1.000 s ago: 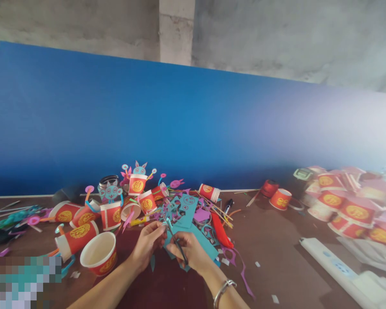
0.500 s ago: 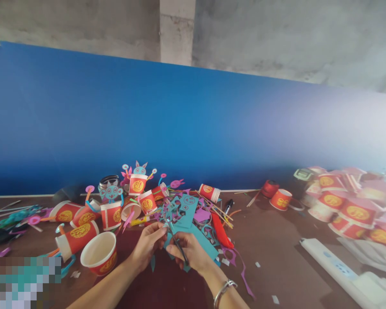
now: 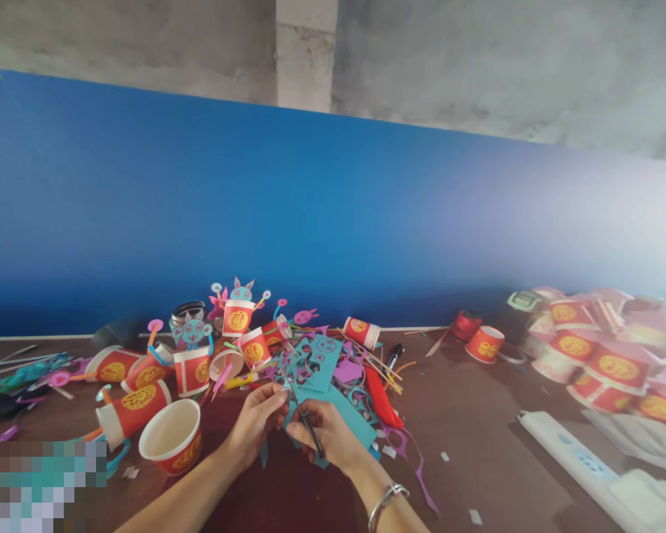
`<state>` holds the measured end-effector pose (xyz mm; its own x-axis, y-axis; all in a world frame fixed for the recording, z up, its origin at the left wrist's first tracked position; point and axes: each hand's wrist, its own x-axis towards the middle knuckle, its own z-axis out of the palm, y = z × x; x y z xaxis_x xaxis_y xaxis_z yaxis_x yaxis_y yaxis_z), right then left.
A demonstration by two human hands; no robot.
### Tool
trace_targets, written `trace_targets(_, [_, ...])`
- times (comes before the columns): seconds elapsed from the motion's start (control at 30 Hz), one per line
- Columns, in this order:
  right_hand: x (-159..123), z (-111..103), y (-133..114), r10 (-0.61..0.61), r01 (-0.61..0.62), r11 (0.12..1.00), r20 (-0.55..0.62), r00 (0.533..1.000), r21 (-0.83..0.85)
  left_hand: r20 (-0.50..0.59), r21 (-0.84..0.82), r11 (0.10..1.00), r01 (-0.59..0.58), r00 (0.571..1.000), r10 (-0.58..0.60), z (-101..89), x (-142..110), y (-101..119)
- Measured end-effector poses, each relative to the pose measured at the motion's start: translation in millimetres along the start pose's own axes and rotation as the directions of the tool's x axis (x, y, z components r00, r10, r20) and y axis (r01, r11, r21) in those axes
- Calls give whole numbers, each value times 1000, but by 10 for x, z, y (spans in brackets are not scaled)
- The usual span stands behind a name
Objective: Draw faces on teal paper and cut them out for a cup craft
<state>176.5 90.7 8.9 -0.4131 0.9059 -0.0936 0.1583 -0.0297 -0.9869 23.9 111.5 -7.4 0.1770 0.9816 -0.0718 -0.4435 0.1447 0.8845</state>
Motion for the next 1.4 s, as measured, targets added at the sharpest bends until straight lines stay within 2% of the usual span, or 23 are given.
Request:
trace_targets(0.77, [23, 1, 52, -22, 22, 1000, -9, 1000, -10, -11, -17, 1000, -2, 1000, 2, 15, -3, 19])
trace_targets(1.4, [37, -45, 110, -32, 32, 999, -9, 999, -34, -41, 31, 999, -15, 999, 16, -12, 15, 15])
